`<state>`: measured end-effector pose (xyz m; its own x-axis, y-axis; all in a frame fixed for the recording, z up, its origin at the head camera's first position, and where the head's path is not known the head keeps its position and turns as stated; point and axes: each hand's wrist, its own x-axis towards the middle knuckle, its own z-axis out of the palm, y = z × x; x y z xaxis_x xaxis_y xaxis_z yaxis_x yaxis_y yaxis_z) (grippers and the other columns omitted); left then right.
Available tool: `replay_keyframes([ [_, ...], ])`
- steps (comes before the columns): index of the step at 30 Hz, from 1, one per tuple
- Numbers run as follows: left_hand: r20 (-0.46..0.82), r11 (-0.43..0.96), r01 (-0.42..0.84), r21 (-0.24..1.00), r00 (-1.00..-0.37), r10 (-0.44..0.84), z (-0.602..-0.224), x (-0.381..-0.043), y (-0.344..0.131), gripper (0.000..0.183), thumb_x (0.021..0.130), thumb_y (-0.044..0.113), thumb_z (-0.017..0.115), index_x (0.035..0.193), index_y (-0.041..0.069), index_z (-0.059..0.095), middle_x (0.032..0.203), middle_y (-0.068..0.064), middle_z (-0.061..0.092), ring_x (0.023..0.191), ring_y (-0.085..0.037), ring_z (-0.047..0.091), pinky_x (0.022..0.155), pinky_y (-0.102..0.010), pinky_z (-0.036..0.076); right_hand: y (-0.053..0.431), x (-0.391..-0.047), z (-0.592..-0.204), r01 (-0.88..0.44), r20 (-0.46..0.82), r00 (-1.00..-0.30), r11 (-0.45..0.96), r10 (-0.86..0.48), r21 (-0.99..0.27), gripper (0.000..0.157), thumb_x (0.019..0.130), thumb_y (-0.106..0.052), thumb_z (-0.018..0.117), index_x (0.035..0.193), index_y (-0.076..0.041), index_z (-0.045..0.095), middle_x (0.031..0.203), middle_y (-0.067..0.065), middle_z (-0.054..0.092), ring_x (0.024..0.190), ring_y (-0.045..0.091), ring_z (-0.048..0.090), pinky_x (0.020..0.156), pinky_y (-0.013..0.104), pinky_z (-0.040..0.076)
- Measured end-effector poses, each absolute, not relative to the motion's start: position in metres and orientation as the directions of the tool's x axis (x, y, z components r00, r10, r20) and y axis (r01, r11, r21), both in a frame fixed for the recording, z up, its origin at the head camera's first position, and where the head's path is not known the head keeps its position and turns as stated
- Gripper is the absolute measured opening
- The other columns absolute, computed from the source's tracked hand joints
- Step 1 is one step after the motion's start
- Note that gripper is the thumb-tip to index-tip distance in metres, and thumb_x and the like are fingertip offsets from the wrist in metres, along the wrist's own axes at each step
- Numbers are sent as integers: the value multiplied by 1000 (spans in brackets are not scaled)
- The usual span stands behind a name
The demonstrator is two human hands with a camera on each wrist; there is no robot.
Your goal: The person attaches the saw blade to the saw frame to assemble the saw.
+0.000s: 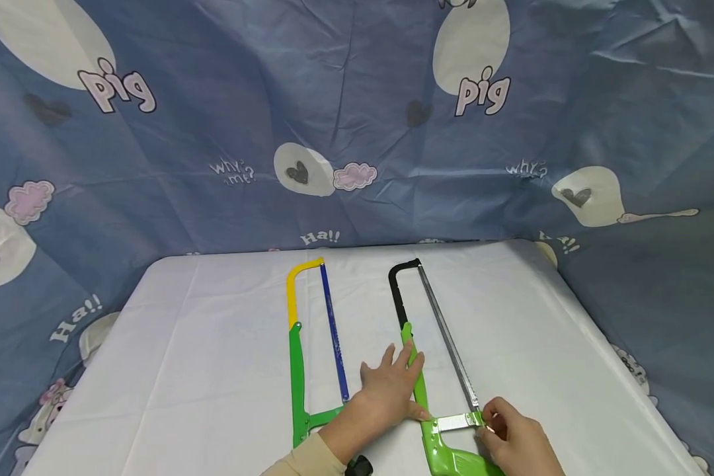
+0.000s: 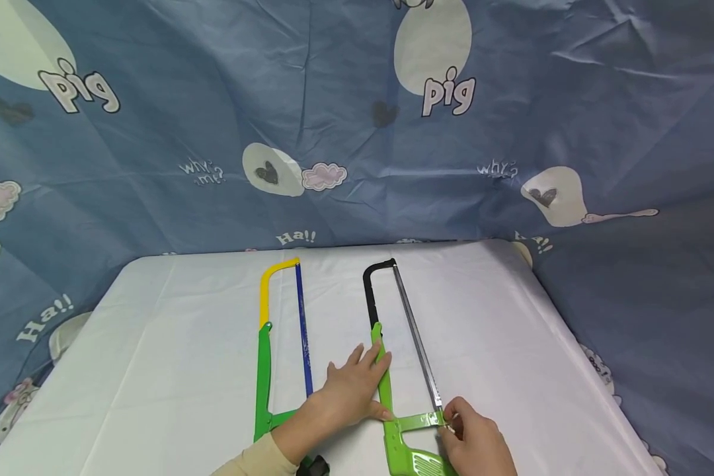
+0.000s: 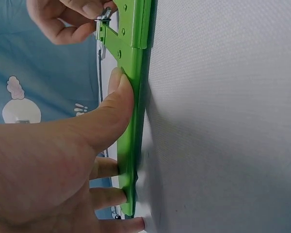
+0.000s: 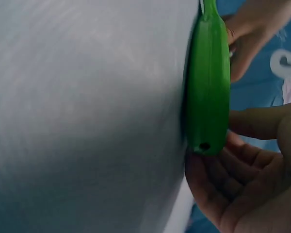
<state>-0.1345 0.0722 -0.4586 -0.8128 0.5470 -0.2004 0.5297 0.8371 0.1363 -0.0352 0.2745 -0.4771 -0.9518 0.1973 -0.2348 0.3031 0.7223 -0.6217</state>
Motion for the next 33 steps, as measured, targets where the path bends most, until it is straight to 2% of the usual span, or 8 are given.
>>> replay_keyframes([
  [3, -201, 837, 531, 137, -812, 548, -459, -135, 72, 103, 67, 67, 75, 152, 23, 40, 163, -5, 31, 146, -35, 38, 91, -70, 48, 267, -34, -473, 236, -161, -970, 852, 181, -468, 19, 80, -14, 79, 88, -17, 62, 67, -7, 56, 60, 10, 47, 54, 27, 39],
  [7, -197, 836, 532, 138, -812, 549, -459, -135, 71, 103, 66, 67, 75, 152, 23, 41, 163, -6, 32, 146, -35, 38, 91, -70, 48, 260, -32, -470, 143, -84, -989, 923, 120, -358, 26, 75, -20, 85, 87, -21, 62, 72, -11, 57, 63, 6, 49, 54, 27, 40],
  [13, -197, 834, 532, 148, -810, 552, -458, -135, 70, 103, 66, 67, 75, 152, 22, 41, 163, -6, 32, 145, -36, 38, 91, -71, 48, 256, -32, -471, -13, 74, -997, 988, -1, -155, 28, 70, -17, 87, 84, -19, 63, 69, -9, 51, 62, 8, 46, 54, 27, 38],
  [16, -197, 833, 531, 154, -810, 553, -458, -135, 70, 103, 66, 66, 75, 152, 22, 41, 163, -6, 31, 146, -36, 38, 91, -71, 47, 255, -34, -472, -55, 109, -993, 995, -46, -81, 30, 67, -16, 88, 84, -16, 63, 68, -7, 52, 59, 9, 47, 52, 27, 38],
  [21, -197, 831, 535, 156, -807, 557, -460, -135, 71, 103, 66, 66, 76, 152, 22, 41, 163, -6, 31, 146, -36, 38, 91, -71, 47, 252, -33, -473, -83, 146, -986, 996, -76, -39, 31, 65, -12, 88, 80, -15, 62, 63, -7, 48, 53, 7, 42, 47, 24, 33],
  [28, -189, 828, 541, 148, -806, 560, -460, -136, 71, 104, 65, 67, 76, 151, 21, 42, 162, -7, 33, 144, -37, 40, 89, -71, 48, 250, -31, -473, -95, 189, -978, 995, -86, -38, 28, 67, -4, 81, 75, -16, 57, 58, -7, 43, 49, 6, 35, 44, 22, 28],
  [33, -186, 824, 545, 157, -803, 567, -460, -136, 71, 103, 65, 66, 77, 151, 20, 43, 162, -8, 33, 144, -38, 40, 88, -72, 48, 251, -31, -472, -63, 136, -989, 994, -50, -88, 26, 70, -7, 80, 76, -18, 58, 57, -8, 44, 48, 6, 36, 43, 23, 30],
])
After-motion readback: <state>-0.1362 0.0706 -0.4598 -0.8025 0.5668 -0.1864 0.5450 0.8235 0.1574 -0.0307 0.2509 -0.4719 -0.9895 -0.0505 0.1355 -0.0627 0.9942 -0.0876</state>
